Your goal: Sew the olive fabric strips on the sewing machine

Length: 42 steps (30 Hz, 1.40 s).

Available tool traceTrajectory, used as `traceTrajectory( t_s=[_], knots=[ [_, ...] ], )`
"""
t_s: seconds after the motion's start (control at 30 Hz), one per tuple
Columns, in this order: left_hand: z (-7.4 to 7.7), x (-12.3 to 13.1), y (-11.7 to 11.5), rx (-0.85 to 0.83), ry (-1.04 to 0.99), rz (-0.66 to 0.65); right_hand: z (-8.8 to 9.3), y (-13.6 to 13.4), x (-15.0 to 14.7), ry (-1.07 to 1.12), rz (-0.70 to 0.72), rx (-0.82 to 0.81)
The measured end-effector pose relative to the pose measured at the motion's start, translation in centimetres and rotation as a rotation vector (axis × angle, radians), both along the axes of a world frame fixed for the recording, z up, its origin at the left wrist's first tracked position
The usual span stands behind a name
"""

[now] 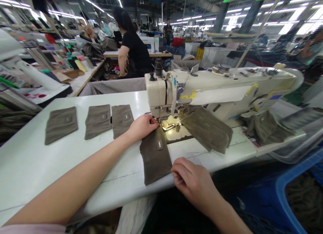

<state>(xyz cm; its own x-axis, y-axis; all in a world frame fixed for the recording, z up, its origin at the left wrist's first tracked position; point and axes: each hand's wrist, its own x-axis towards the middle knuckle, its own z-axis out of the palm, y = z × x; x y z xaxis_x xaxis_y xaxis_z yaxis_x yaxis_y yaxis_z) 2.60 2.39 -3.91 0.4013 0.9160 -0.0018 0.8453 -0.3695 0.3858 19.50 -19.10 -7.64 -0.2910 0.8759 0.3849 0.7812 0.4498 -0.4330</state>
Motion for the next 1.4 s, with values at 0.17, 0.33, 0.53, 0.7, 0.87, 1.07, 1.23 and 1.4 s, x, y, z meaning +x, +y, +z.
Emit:
traceTrajectory(
  t_s=[0.17, 0.33, 0.53, 0.7, 0.87, 1.07, 1.23, 1.4],
  knots=[
    [0.2, -0.1, 0.2, 0.013, 0.027, -0.026, 0.3, 0.2, -0.1, -0.011, 0.000, -0.025],
    [1.1, -0.7, -4.1, 0.425, 0.187, -0.108, 0.7, -0.1, 0.0, -0.029, 0.003, -0.053],
    [-0.2, -3.0, -14.7, 0.474, 0.018, -0.656, 1.1, -0.8, 0.4, -0.088, 0.029, -0.059],
    [-1.8, -4.2, -16.9, 0.595, 0.043, -0.705, 1.2, -0.8, 0.5, -0.071, 0.039, -0.078],
    [-1.7, -4.1, -15.9, 0.582, 0.012, -0.710, 1.2, -0.2, 0.5, -0.110, 0.019, -0.075],
    [-1.2, -4.0, -15.2, 0.556, -0.003, -0.719, 1.5, 0.6, 0.2, -0.137, 0.003, -0.083],
    [-1.1, -4.0, -14.1, 0.541, -0.002, -0.731, 1.7, 1.3, 0.9, -0.066, -0.057, -0.011],
    [-0.9, -3.9, -13.3, 0.535, 0.001, -0.728, 2.0, 2.2, 4.4, 0.000, -0.453, 0.196]
  ],
)
